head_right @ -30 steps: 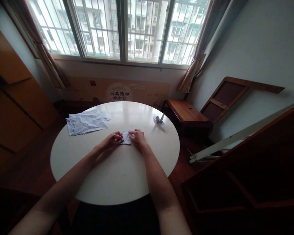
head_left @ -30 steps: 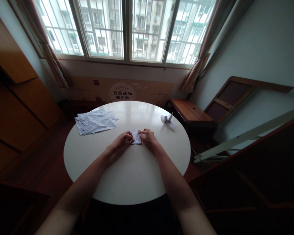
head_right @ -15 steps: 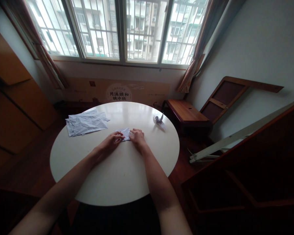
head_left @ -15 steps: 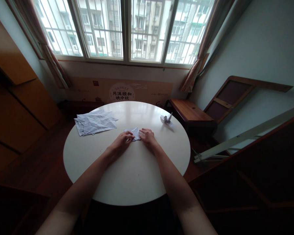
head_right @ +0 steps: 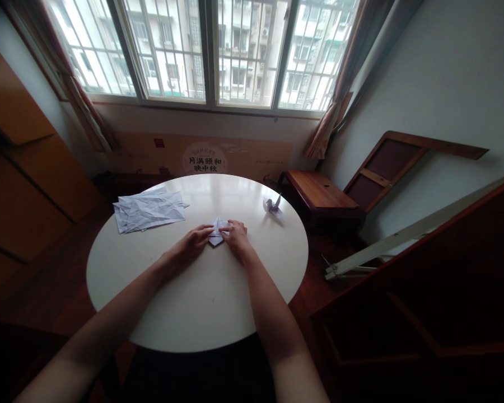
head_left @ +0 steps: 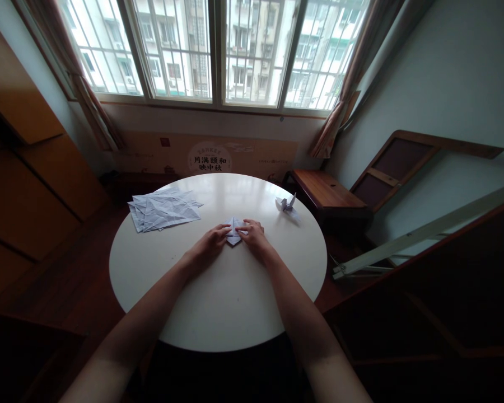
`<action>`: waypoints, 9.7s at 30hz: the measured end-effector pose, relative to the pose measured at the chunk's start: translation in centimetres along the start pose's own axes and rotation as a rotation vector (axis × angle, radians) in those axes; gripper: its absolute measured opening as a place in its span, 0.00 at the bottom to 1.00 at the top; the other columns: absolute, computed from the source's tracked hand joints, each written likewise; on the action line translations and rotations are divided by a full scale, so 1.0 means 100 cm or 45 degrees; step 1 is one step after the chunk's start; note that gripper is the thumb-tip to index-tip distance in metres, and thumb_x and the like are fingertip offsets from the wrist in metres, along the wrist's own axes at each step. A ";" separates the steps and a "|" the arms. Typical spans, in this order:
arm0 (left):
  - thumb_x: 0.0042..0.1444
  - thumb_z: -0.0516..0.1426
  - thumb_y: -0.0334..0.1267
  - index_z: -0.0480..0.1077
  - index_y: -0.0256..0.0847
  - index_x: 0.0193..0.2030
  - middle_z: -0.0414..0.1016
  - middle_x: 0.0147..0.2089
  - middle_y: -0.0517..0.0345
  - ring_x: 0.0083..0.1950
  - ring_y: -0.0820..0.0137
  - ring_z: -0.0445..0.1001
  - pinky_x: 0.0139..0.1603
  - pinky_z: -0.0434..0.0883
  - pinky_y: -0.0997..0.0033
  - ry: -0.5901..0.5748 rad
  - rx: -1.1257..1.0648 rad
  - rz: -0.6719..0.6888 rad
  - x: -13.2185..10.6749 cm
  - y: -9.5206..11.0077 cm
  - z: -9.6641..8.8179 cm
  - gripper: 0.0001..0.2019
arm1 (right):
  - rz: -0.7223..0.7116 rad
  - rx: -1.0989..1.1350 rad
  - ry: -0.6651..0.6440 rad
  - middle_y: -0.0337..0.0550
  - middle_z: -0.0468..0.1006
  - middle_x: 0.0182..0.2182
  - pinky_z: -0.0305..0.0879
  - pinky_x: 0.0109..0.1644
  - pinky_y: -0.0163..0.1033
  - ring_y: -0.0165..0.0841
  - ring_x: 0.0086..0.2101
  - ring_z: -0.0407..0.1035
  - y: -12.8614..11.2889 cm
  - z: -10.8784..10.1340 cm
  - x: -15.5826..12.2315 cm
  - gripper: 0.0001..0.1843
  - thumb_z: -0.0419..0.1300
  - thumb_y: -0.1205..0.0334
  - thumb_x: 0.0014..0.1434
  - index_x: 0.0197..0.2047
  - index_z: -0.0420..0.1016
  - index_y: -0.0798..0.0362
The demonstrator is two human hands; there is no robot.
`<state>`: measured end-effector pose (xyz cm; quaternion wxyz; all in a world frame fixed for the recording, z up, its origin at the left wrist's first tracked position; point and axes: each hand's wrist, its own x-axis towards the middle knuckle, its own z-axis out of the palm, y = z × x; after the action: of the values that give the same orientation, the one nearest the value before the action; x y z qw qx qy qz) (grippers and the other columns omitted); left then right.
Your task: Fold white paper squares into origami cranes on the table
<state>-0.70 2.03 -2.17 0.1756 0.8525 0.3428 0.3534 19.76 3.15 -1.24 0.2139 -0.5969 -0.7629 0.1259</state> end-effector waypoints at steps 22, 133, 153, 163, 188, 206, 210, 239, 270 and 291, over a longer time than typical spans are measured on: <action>0.56 0.55 0.33 0.77 0.40 0.39 0.76 0.52 0.48 0.53 0.63 0.75 0.58 0.69 0.63 -0.068 0.111 -0.046 0.000 0.000 -0.004 0.09 | 0.017 0.007 -0.035 0.41 0.69 0.56 0.54 0.60 0.49 0.43 0.57 0.58 -0.003 -0.003 -0.001 0.15 0.57 0.53 0.60 0.49 0.78 0.38; 0.57 0.57 0.37 0.78 0.46 0.42 0.79 0.47 0.54 0.48 0.64 0.76 0.54 0.69 0.63 -0.089 0.101 -0.050 0.000 0.012 -0.011 0.09 | 0.039 -0.001 0.117 0.46 0.73 0.46 0.54 0.55 0.46 0.41 0.50 0.61 -0.007 -0.006 -0.004 0.10 0.61 0.57 0.58 0.42 0.81 0.44; 0.60 0.55 0.41 0.74 0.50 0.51 0.73 0.58 0.53 0.60 0.60 0.68 0.64 0.56 0.51 -0.123 0.293 -0.133 -0.003 0.001 -0.001 0.14 | -0.028 0.080 -0.017 0.43 0.75 0.40 0.57 0.51 0.42 0.37 0.45 0.68 -0.008 -0.008 -0.002 0.13 0.59 0.49 0.60 0.43 0.81 0.42; 0.60 0.55 0.41 0.74 0.50 0.51 0.73 0.57 0.55 0.60 0.61 0.68 0.63 0.58 0.54 -0.113 0.292 -0.114 -0.003 -0.003 0.001 0.14 | -0.039 0.072 -0.059 0.42 0.74 0.43 0.55 0.54 0.45 0.40 0.48 0.65 -0.005 -0.006 0.000 0.15 0.63 0.48 0.54 0.44 0.80 0.41; 0.49 0.63 0.51 0.73 0.48 0.53 0.73 0.58 0.52 0.61 0.56 0.67 0.65 0.57 0.52 -0.153 0.290 -0.160 -0.003 0.007 -0.004 0.24 | -0.035 0.078 -0.060 0.42 0.73 0.44 0.54 0.54 0.44 0.40 0.49 0.64 -0.007 -0.008 -0.002 0.15 0.63 0.48 0.54 0.44 0.80 0.41; 0.58 0.56 0.43 0.75 0.46 0.50 0.74 0.54 0.53 0.55 0.59 0.70 0.58 0.64 0.54 -0.025 0.466 -0.297 -0.001 0.007 -0.001 0.14 | 0.048 0.079 0.024 0.43 0.73 0.45 0.55 0.54 0.44 0.40 0.48 0.63 -0.008 -0.009 -0.003 0.11 0.62 0.55 0.56 0.42 0.81 0.43; 0.59 0.55 0.43 0.74 0.47 0.52 0.73 0.56 0.52 0.57 0.59 0.69 0.59 0.63 0.54 -0.050 0.477 -0.290 -0.001 0.004 0.001 0.16 | 0.048 0.061 0.003 0.43 0.74 0.45 0.55 0.55 0.45 0.41 0.49 0.63 -0.008 -0.010 -0.003 0.12 0.62 0.55 0.56 0.43 0.81 0.42; 0.60 0.56 0.42 0.76 0.52 0.46 0.76 0.52 0.59 0.53 0.64 0.70 0.59 0.57 0.58 -0.171 0.365 0.037 -0.002 0.015 -0.004 0.10 | 0.033 -0.014 -0.009 0.42 0.72 0.47 0.56 0.54 0.45 0.39 0.49 0.64 -0.006 -0.008 -0.001 0.15 0.56 0.63 0.60 0.45 0.80 0.39; 0.60 0.54 0.39 0.74 0.47 0.52 0.75 0.54 0.55 0.56 0.63 0.72 0.60 0.64 0.58 -0.081 0.334 -0.111 -0.001 0.007 -0.002 0.15 | -0.057 0.054 -0.050 0.43 0.75 0.40 0.58 0.49 0.39 0.34 0.43 0.69 -0.007 -0.005 0.000 0.12 0.57 0.54 0.61 0.45 0.80 0.42; 0.58 0.56 0.46 0.76 0.50 0.49 0.74 0.55 0.54 0.57 0.61 0.71 0.62 0.62 0.56 -0.116 0.338 -0.118 -0.002 0.008 -0.003 0.14 | -0.046 0.031 -0.063 0.43 0.74 0.41 0.57 0.51 0.40 0.35 0.45 0.68 -0.006 -0.004 0.001 0.13 0.57 0.55 0.61 0.46 0.80 0.41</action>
<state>-0.65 1.35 -1.57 0.0929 0.8667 0.4172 0.2573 19.43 3.04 -0.58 0.2046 -0.5771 -0.7771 0.1460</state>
